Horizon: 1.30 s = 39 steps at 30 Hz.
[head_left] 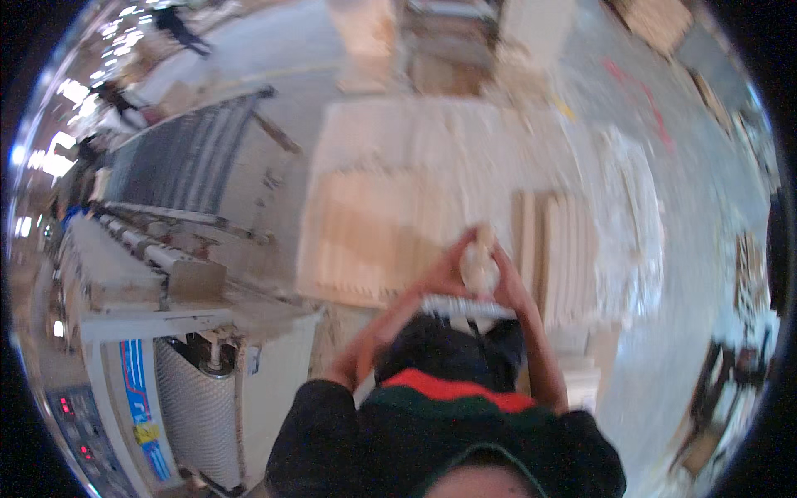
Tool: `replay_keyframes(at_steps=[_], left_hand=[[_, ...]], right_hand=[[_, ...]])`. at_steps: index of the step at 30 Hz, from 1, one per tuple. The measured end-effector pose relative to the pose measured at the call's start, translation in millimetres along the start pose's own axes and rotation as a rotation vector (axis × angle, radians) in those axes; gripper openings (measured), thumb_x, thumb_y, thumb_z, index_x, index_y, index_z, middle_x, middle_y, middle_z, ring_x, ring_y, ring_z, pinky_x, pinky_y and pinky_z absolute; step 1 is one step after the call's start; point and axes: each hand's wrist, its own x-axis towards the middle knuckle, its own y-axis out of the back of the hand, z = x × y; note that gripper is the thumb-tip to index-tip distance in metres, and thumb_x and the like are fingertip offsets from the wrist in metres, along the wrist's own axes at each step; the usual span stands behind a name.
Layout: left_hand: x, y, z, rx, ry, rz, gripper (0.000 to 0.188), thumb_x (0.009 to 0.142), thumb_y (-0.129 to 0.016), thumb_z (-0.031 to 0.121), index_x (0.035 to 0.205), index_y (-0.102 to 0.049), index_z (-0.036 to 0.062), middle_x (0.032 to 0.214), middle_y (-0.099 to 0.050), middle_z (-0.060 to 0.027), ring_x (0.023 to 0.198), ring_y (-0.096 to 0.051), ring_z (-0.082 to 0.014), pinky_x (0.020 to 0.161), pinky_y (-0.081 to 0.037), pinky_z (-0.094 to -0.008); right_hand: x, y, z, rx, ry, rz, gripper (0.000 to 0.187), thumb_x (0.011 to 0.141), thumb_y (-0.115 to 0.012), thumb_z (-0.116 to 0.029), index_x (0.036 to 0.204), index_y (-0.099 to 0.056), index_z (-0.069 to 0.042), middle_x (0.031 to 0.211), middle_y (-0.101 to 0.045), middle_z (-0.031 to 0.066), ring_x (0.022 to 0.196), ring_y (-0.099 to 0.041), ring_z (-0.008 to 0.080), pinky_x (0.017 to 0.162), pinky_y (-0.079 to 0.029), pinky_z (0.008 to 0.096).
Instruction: The person repeatedly picks up small wooden pieces from a pile, inspects them, and places them into a neat stack on a covered work surface. The person handles the pieces one at a time or in small groups, aligning them before stacking.
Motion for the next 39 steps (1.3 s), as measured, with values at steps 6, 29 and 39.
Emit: replay_keyframes(at_steps=[6, 29, 39], left_hand=[[6.0, -9.8, 54.8, -0.067, 0.033, 0.006, 0.105, 0.056, -0.09, 0.027, 0.137, -0.025, 0.0069, 0.127, -0.04, -0.0073, 0.122, -0.041, -0.0219, 0.103, -0.036, -0.0382], [43.7, 69.2, 109.3, -0.712, -0.247, 0.852, 0.064, 0.073, -0.06, 0.038, 0.123, -0.044, 0.0026, 0.105, -0.054, -0.0161, 0.101, -0.054, -0.0316, 0.098, -0.042, -0.0491], [54.5, 39.3, 91.3, -0.865, 0.021, 0.732, 0.08, 0.077, -0.053, 0.058, 0.124, -0.04, -0.0057, 0.118, -0.051, -0.0218, 0.108, -0.053, -0.0348, 0.098, -0.042, -0.0462]], right_hand=[[-9.8, -5.3, 2.2, -0.039, -0.019, -0.018, 0.104, 0.055, -0.086, -0.023, 0.142, -0.03, -0.007, 0.144, -0.038, 0.0178, 0.131, -0.038, 0.0357, 0.109, -0.033, 0.0438], [-75.5, -32.5, -12.5, 0.186, -0.092, 0.568, 0.088, 0.067, -0.084, -0.019, 0.135, -0.03, -0.003, 0.103, -0.054, 0.0065, 0.092, -0.052, 0.0177, 0.084, -0.043, 0.0339], [74.6, -9.0, -134.3, 0.733, 0.409, 0.767, 0.133, 0.051, -0.092, -0.033, 0.145, 0.0, -0.011, 0.138, -0.027, 0.0135, 0.128, -0.032, 0.0291, 0.107, -0.029, 0.0458]])
